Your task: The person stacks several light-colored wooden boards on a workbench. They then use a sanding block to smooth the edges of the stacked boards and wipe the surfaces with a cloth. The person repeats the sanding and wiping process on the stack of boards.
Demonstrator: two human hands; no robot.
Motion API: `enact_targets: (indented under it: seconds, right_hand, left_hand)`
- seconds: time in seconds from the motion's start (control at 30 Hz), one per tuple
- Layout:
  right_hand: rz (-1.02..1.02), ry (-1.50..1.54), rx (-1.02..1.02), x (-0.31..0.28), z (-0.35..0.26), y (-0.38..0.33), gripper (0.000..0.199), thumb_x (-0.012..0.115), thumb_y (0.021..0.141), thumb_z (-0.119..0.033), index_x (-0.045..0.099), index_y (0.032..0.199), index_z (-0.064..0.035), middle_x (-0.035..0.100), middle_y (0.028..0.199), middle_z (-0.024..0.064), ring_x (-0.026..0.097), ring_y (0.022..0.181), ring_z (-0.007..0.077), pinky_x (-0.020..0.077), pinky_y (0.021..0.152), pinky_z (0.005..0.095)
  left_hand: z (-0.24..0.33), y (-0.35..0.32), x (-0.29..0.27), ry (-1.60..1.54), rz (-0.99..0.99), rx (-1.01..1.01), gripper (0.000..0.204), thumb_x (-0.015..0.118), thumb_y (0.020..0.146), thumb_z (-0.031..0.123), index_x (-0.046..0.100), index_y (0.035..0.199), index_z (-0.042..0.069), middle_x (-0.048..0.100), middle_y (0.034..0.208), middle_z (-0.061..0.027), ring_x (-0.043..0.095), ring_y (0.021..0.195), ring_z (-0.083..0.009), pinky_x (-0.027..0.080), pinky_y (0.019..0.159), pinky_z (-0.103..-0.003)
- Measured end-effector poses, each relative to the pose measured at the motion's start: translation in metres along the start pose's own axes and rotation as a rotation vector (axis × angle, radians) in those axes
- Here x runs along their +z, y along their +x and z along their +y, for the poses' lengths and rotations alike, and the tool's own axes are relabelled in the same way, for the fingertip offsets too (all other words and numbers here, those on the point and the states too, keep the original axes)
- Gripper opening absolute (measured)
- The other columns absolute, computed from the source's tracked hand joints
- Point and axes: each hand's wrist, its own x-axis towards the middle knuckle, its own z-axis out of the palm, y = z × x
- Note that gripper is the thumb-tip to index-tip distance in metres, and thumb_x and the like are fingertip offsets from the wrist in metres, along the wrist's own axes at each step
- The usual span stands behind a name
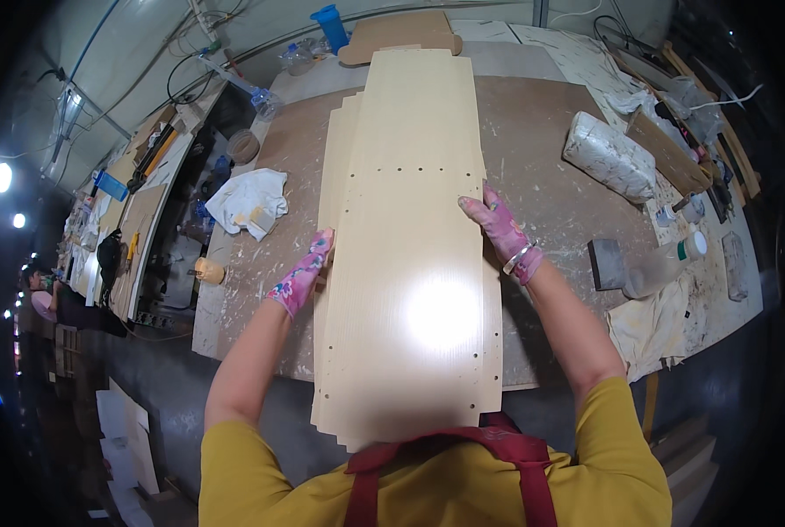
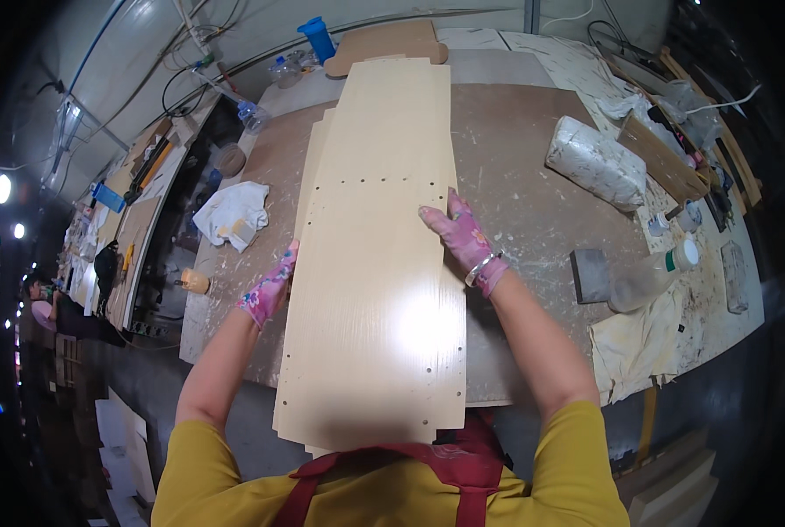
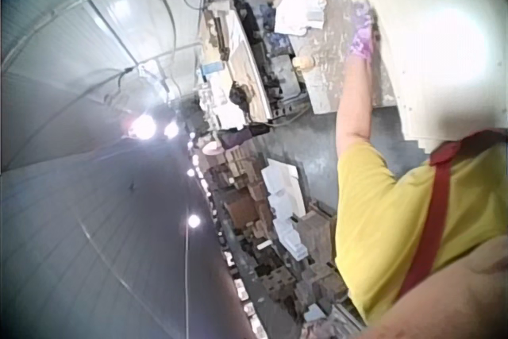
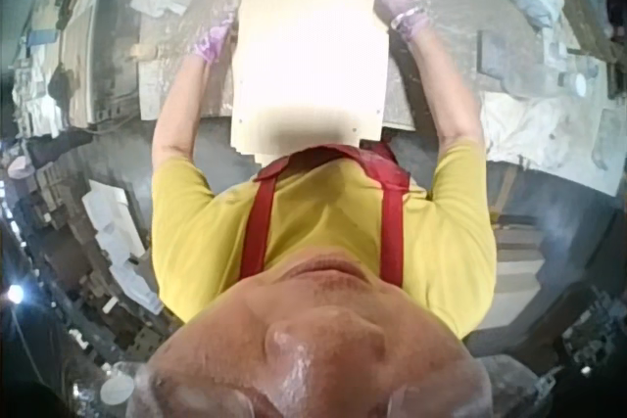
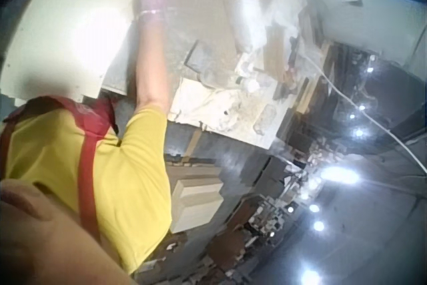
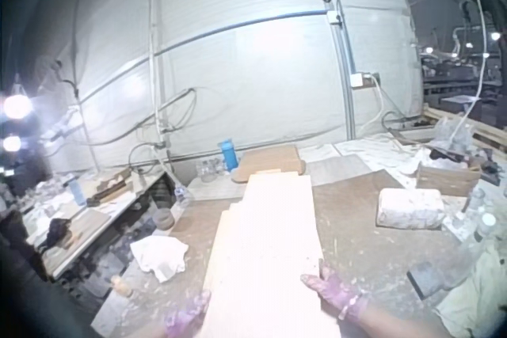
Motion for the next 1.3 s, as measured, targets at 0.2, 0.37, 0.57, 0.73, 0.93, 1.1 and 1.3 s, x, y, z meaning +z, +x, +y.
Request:
enact_targets:
  seconds: [0.2,0.37,0.57,0.73,0.93,1.1,1.3]
  right_hand:
    - [0.04,-0.337,0.028,0.036,-0.025,0.001,0.114,0.062,0.079,-0.071,0.017,0.156,0.0,0.016,0.159,0.0322,0.01,0.15,0.0415,0.0181,0.121,0.0452]
    - [-0.014,-0.381,0.137,0.071,-0.039,0.008,0.12,0.058,0.077,-0.079,0.009,0.158,-0.0062,0.0,0.159,0.0343,0.015,0.148,0.0469,0.0203,0.12,0.0466]
    - [-0.115,-0.104,0.065,0.052,-0.013,0.024,0.112,0.054,0.083,-0.075,0.009,0.158,-0.005,0.013,0.161,0.0272,0.014,0.151,0.0373,0.0197,0.121,0.044]
    - [-0.001,0.01,0.06,0.043,-0.019,0.069,0.108,0.044,0.086,-0.077,0.013,0.157,-0.0024,0.013,0.162,0.0263,0.011,0.152,0.0352,0.0163,0.122,0.0412]
    - [0.093,-0.29,0.147,0.074,-0.044,0.083,0.111,0.039,0.086,-0.079,0.012,0.155,0.004,0.009,0.162,0.027,0.009,0.151,0.0368,0.014,0.123,0.0408]
    - [0.071,-0.3,0.106,0.079,-0.031,0.096,0.106,0.038,0.089,-0.075,0.011,0.155,0.0039,0.009,0.161,0.0279,0.011,0.151,0.0379,0.0159,0.122,0.0421]
    - [0.153,-0.117,-0.074,0.079,-0.022,0.109,0.104,0.044,0.09,-0.071,0.012,0.155,0.0037,0.01,0.161,0.0277,0.013,0.151,0.0376,0.0159,0.122,0.0414]
  left_hand:
    - [0.038,-0.057,0.015,-0.123,-0.041,0.244,0.092,0.037,0.089,0.081,0.043,0.148,0.011,0.057,0.136,-0.0106,0.057,0.12,-0.0257,0.047,0.102,-0.042]
    - [0.049,-0.053,0.007,-0.387,-0.128,0.117,0.093,0.034,0.09,0.08,0.045,0.146,0.007,0.056,0.138,-0.0113,0.057,0.122,-0.0261,0.047,0.103,-0.04]
    - [0.039,-0.048,-0.013,-0.465,-0.128,0.218,0.095,0.035,0.088,0.082,0.048,0.143,0.005,0.059,0.133,-0.012,0.059,0.118,-0.0254,0.05,0.099,-0.039]
    - [0.05,-0.039,-0.011,-0.403,-0.128,0.195,0.08,0.047,0.092,0.071,0.055,0.135,0.005,0.064,0.123,-0.0094,0.063,0.108,-0.0214,0.053,0.091,-0.036]
    - [0.061,-0.064,0.015,-0.475,-0.103,0.132,0.063,0.061,0.092,0.055,0.058,0.131,0.006,0.065,0.121,-0.0077,0.064,0.106,-0.0187,0.053,0.09,-0.034]
    - [0.063,-0.074,0.019,-0.429,-0.068,0.234,0.059,0.061,0.094,0.049,0.057,0.132,0.005,0.063,0.125,-0.007,0.062,0.111,-0.0182,0.051,0.094,-0.034]
    - [0.076,-0.026,-0.006,-0.381,-0.063,0.364,0.056,0.064,0.094,0.041,0.056,0.133,0.002,0.063,0.126,-0.0068,0.061,0.112,-0.0177,0.051,0.094,-0.033]
